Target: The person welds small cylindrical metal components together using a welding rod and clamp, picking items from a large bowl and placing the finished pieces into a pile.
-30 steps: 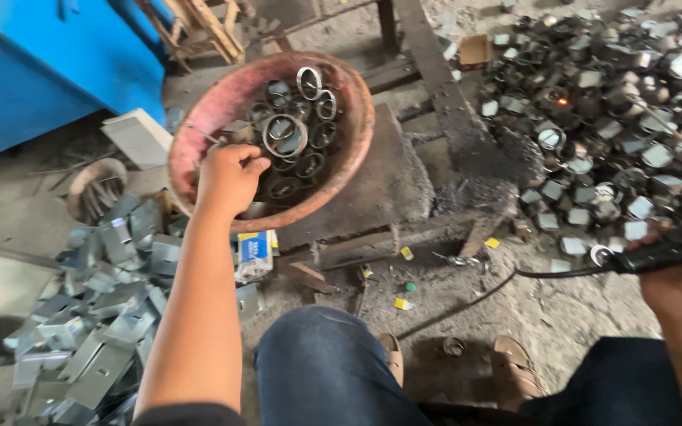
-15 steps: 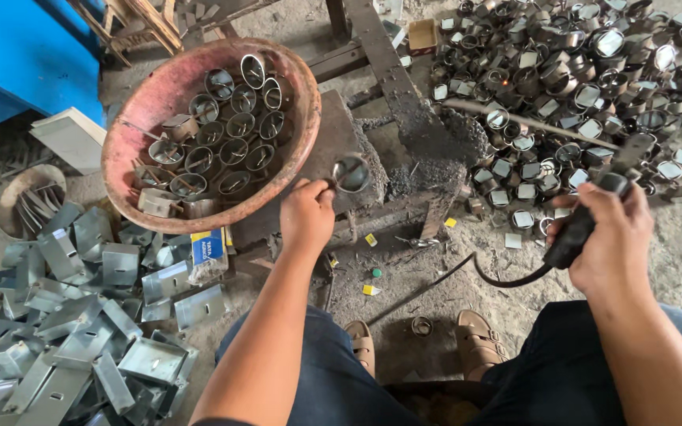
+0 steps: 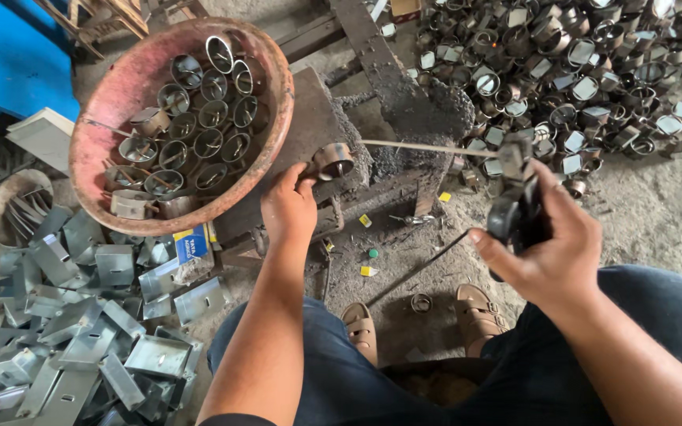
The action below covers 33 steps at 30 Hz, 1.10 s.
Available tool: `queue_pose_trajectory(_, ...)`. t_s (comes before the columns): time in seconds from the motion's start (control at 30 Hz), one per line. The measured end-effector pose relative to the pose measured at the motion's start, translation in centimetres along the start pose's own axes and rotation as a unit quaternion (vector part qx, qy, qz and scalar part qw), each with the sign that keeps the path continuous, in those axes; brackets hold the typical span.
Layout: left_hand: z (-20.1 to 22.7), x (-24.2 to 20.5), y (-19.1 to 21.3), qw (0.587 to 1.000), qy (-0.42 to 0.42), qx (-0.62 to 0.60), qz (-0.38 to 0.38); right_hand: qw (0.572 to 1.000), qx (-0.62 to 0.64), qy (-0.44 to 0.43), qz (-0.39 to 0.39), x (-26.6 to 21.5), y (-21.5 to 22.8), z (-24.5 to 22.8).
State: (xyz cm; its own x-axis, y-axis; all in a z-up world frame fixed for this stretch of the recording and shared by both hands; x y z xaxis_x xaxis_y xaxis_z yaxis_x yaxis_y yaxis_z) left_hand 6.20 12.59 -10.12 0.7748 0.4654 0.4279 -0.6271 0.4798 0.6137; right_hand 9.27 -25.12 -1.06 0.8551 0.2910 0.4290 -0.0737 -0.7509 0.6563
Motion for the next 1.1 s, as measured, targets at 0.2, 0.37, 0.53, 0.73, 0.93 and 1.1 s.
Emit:
queue_pose_trajectory(0.2, 0.4, -0.1, 0.3, 1.000, -0.008, -0.015, 0.000, 0.994, -0.076, 0.070, 0.032, -0.5, 0.6, -1.5)
queue_pose_trajectory(0.37, 1.1, -0.1, 0.5, 0.999, -0.040, -0.018, 0.001, 0.994, -0.086, 0.061, 0.031, -0.6, 0.5, -1.2)
queue_pose_trajectory(0.53, 0.9, 0.0, 0.3, 1.000, -0.030, -0.004, -0.004, 0.998, -0.047, 0.037, 0.021, -0.4, 0.7, -1.3)
queue_pose_trajectory(0.73, 1.2, 0.0, 0.1, 0.999, 0.006, -0.012, -0.037, 0.995, -0.054, -0.076, -0.044, -0.4, -0.4, 0.0)
queue_pose_trajectory(0.93, 1.3, 0.0, 0.4, 0.998, -0.048, -0.033, -0.011, 0.997, -0.050, 0.048, 0.030, -0.8, 0.4, -1.1)
queue_pose_trajectory(1.1, 2.3, -0.4, 1.3, 0.991, -0.109, -0.069, 0.039, 0.992, -0.102, 0.064, 0.034, -1.0, 0.3, -1.0)
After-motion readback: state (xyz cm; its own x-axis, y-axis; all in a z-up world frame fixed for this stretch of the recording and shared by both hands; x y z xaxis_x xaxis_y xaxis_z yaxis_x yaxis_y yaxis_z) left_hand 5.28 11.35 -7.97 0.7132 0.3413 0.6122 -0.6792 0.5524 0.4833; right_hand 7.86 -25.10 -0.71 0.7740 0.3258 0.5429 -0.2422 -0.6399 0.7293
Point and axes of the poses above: each hand's wrist, its own x-axis towards the middle knuckle, its own y-axis out of the back of the hand, z = x × y, the point moved 9 cm from there along x, towards the middle knuckle, and after that the axes turned 13 degrees about -x, right-handed, at the moved point
